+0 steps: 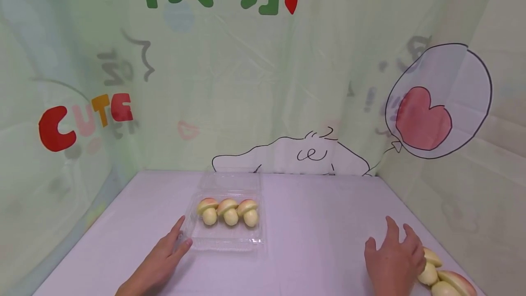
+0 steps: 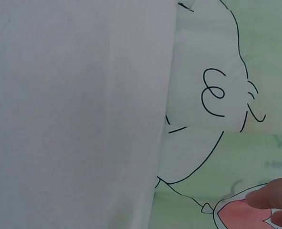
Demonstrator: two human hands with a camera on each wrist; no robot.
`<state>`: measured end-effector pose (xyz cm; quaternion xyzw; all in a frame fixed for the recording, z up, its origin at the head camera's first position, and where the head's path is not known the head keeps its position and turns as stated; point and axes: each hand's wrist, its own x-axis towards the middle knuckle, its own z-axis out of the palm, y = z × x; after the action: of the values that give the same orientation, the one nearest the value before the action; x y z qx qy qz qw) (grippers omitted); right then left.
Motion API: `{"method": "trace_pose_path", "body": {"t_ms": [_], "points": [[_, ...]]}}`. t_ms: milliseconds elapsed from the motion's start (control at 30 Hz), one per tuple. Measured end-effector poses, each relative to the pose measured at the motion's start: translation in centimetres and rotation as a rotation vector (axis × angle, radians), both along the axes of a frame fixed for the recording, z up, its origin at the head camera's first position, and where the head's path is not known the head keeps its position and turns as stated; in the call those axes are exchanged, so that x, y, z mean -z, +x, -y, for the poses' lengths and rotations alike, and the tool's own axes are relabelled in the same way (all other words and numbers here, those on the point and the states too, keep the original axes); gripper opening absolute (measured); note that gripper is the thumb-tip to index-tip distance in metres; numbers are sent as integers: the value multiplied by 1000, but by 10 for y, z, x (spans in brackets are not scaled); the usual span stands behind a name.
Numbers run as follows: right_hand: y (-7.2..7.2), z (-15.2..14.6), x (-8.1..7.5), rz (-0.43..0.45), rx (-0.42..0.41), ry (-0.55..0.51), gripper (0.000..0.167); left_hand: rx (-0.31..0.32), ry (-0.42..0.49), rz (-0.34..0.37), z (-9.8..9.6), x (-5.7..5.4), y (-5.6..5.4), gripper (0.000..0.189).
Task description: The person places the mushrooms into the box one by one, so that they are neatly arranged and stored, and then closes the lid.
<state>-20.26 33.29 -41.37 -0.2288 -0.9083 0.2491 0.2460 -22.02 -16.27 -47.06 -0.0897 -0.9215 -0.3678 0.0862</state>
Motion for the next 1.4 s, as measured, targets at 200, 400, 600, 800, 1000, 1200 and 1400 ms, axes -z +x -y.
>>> {"method": "trace_pose_path", "body": {"t_ms": [200, 400, 600, 800, 1000, 1200, 1400], "points": [[4, -16, 3, -8, 6, 5, 67, 2, -5, 1, 0, 1, -1, 75], [3, -31, 5, 68, 6, 1, 68, -6, -4, 18, -1, 1, -2, 76], [1, -42, 10, 103, -22, 33, 67, -12, -2, 32, 0, -1, -2, 77], [2, -47, 15, 116, -54, 78, 66, -15, 9, 45, -1, 0, -3, 77], [3, -49, 17, 191, -68, 90, 63, -10, 5, 41, -1, -1, -1, 77], [1, -51, 18, 147, -66, 80, 60, -11, 2, 38, -1, -1, -1, 77], [1, -55, 19, 149, -61, 108, 61, -9, -5, 36, -1, -2, -1, 76]]}}
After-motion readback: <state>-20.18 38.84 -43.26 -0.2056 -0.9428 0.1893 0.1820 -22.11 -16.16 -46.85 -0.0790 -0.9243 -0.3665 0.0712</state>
